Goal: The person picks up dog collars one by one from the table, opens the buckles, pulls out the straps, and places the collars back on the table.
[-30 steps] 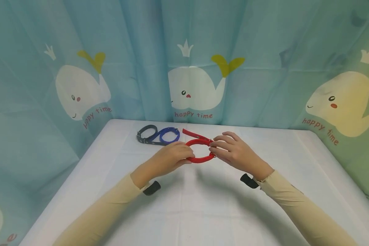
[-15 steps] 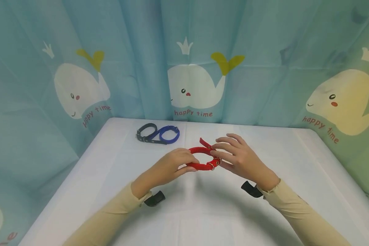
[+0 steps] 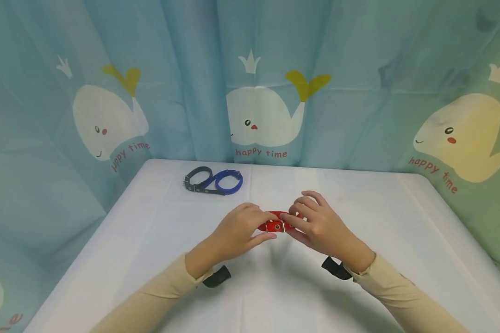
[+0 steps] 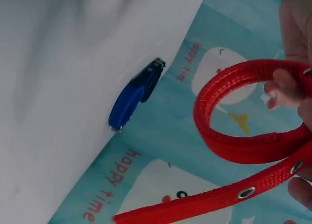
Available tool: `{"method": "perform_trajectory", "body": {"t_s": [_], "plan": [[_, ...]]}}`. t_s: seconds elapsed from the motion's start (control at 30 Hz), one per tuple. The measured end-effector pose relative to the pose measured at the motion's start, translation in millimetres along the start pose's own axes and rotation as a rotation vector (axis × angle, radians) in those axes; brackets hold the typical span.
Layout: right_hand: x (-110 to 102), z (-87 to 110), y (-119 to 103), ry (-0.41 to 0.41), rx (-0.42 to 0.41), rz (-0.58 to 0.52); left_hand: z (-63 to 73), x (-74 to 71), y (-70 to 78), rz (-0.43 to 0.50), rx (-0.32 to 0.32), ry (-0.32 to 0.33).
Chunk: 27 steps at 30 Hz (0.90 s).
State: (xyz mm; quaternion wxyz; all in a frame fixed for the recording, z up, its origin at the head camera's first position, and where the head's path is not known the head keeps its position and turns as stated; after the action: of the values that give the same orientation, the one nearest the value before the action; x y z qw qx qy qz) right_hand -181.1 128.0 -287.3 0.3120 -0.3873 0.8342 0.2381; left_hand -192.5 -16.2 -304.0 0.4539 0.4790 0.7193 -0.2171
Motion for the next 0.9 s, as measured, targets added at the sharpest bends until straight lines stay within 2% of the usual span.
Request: {"method": "perform_trajectory", "body": {"t_s": [0.17,0.27,0.4,0.53,0.7,0.9], "plan": [[-1,2.6,3,-0.044,0.071,-0.037,4.2,-3.9,-0.5,0.025,-0.040,0.119],[-3,5.5,7,-0.043,0.111,-0.059,7.7,-5.6,-2.1,0.049,-0.064,0.159],[-7,7.4,7,-0.006,0.135,-0.114,9.0,-3.9,-3.1,0.091,-0.095,0.140],[-9,5.2,0,0.028,0.122,-0.138,4.9,-2.2,0.1,0.123,-0.078,0.114],[-12,3.8,-5,0.039,0.133,-0.126,2.8,-11.0,3.6,0.087,-0.045,0.172],[-15,8.7,0,0.002,0.192,-0.160,8.2,-16.3,0.9,0.103,-0.100,0.214]]}}
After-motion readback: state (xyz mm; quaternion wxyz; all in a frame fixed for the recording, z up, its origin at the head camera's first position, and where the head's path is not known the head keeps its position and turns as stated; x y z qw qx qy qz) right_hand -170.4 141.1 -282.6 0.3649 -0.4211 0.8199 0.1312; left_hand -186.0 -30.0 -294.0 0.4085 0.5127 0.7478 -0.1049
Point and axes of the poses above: each hand's wrist, its own z-axis away from the middle knuckle, its own x-axis out of the palm, y = z × x, the point moved 6 cm from there along -z, towards the middle knuckle, and after that the axes turned 9 degrees about x, right-handed, at the moved point
